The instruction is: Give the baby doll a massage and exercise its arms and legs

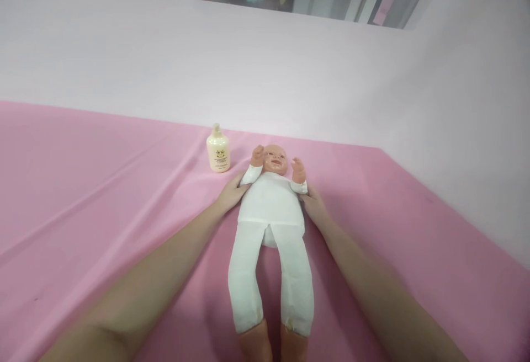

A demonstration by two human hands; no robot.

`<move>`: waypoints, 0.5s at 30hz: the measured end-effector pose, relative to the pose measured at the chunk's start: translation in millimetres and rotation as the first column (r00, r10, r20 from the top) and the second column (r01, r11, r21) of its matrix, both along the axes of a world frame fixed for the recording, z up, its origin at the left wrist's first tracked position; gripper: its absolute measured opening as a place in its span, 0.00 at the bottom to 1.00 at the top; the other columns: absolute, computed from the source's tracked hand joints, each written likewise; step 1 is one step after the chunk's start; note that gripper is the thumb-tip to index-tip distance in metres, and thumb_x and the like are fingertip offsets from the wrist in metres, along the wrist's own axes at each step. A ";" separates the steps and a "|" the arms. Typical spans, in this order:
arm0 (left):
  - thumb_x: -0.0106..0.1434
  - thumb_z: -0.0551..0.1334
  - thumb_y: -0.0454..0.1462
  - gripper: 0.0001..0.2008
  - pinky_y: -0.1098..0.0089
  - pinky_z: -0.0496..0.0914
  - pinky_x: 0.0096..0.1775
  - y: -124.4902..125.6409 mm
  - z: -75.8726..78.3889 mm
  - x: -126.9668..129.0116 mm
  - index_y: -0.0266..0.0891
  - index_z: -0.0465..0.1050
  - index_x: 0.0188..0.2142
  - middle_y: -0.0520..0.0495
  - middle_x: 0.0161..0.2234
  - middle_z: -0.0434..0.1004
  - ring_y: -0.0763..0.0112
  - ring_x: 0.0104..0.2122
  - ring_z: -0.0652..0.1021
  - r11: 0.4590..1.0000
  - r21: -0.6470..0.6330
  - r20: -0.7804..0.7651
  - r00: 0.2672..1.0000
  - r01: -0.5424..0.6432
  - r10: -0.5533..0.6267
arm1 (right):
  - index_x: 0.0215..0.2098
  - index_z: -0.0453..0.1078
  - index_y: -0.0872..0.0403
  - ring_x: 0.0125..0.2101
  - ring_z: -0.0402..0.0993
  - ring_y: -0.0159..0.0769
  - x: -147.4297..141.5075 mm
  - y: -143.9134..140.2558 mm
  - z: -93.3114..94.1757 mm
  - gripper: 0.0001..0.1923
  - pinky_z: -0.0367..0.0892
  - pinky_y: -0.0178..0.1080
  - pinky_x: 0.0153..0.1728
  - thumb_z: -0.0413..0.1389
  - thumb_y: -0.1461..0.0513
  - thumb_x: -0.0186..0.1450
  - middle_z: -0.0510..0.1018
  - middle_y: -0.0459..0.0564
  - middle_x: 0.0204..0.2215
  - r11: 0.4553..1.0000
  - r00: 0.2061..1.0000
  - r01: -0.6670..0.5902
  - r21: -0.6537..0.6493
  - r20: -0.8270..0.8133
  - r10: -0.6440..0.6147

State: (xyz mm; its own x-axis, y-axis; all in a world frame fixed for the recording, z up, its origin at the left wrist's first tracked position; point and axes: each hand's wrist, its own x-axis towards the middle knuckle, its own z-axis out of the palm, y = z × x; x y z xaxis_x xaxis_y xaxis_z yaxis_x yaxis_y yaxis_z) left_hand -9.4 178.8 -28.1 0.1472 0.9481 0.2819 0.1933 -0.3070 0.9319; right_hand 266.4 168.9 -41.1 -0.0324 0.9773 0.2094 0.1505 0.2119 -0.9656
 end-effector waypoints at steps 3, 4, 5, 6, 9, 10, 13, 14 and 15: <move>0.59 0.60 0.43 0.24 0.58 0.65 0.52 -1.8 3.9 1.4 0.42 0.67 0.56 0.47 0.52 0.73 0.56 0.50 0.73 0.999 -0.003 0.024 0.999 0.042 -0.042 | 0.45 0.71 0.51 0.41 0.72 0.40 0.1 -1.3 2.5 0.19 0.66 0.45 0.46 0.51 0.62 0.55 0.78 0.45 0.41 1.000 0.999 0.011 -0.001 0.030 -0.011; 0.60 0.60 0.43 0.24 0.59 0.66 0.52 -2.3 4.7 1.5 0.42 0.67 0.56 0.47 0.52 0.73 0.56 0.50 0.73 0.999 0.002 0.025 0.998 0.054 -0.054 | 0.45 0.71 0.51 0.41 0.72 0.40 0.0 -2.1 3.6 0.19 0.66 0.45 0.47 0.51 0.62 0.55 0.78 0.45 0.41 1.000 0.999 0.011 -0.001 0.038 -0.011; 0.60 0.60 0.42 0.24 0.59 0.66 0.52 -2.7 5.1 1.4 0.42 0.67 0.55 0.47 0.52 0.73 0.56 0.50 0.73 0.998 0.010 0.022 0.998 0.060 -0.060 | 0.46 0.71 0.51 0.42 0.72 0.41 -0.2 -3.0 4.6 0.19 0.65 0.45 0.47 0.51 0.62 0.56 0.78 0.46 0.42 1.000 0.999 0.012 -0.002 0.048 -0.012; 0.60 0.59 0.42 0.23 0.59 0.66 0.52 -3.0 5.2 1.2 0.41 0.67 0.55 0.47 0.52 0.73 0.56 0.50 0.73 0.998 0.017 0.015 0.998 0.062 -0.062 | 0.47 0.71 0.52 0.42 0.71 0.41 -0.5 -4.0 5.6 0.20 0.65 0.45 0.47 0.51 0.62 0.56 0.78 0.46 0.43 1.000 0.998 0.019 -0.002 0.059 -0.019; 0.60 0.59 0.42 0.23 0.59 0.66 0.52 -2.4 3.5 0.2 0.41 0.68 0.54 0.47 0.52 0.73 0.56 0.50 0.73 0.999 0.025 -0.023 0.999 0.031 -0.030 | 0.49 0.69 0.52 0.45 0.71 0.41 -1.1 -6.1 7.0 0.21 0.64 0.45 0.48 0.50 0.62 0.57 0.77 0.47 0.45 1.000 0.996 0.028 0.008 0.085 -0.028; 0.60 0.59 0.42 0.23 0.59 0.66 0.52 -1.9 2.6 -0.2 0.41 0.67 0.55 0.47 0.52 0.73 0.57 0.51 0.73 1.000 0.026 -0.037 0.999 0.016 -0.015 | 0.50 0.68 0.51 0.45 0.71 0.41 -1.1 -6.3 6.7 0.22 0.64 0.44 0.48 0.50 0.62 0.58 0.77 0.47 0.45 1.000 0.995 0.029 0.012 0.090 -0.030; 0.60 0.59 0.43 0.23 0.60 0.66 0.52 -0.4 -0.5 -1.4 0.42 0.66 0.56 0.47 0.53 0.72 0.57 0.51 0.72 0.999 0.025 -0.074 0.997 -0.027 0.029 | 0.50 0.67 0.51 0.44 0.71 0.41 -0.2 -5.3 4.4 0.22 0.65 0.44 0.46 0.50 0.61 0.58 0.77 0.47 0.44 0.999 0.994 0.043 -0.001 0.103 -0.043; 0.61 0.59 0.43 0.23 0.60 0.66 0.52 0.1 -1.6 -1.8 0.42 0.65 0.56 0.47 0.52 0.72 0.57 0.50 0.72 0.999 0.025 -0.082 0.996 -0.040 0.042 | 0.50 0.67 0.50 0.43 0.72 0.41 0.2 -4.7 3.3 0.22 0.66 0.44 0.45 0.50 0.61 0.58 0.77 0.47 0.44 0.999 0.993 0.053 -0.010 0.108 -0.051; 0.61 0.59 0.43 0.23 0.60 0.66 0.51 0.5 -2.8 -2.2 0.42 0.65 0.55 0.47 0.52 0.73 0.57 0.50 0.73 0.998 0.022 -0.089 0.995 -0.051 0.053 | 0.50 0.67 0.50 0.43 0.72 0.41 0.6 -4.2 2.4 0.22 0.66 0.44 0.45 0.50 0.61 0.58 0.77 0.47 0.44 0.998 0.992 0.059 -0.015 0.114 -0.057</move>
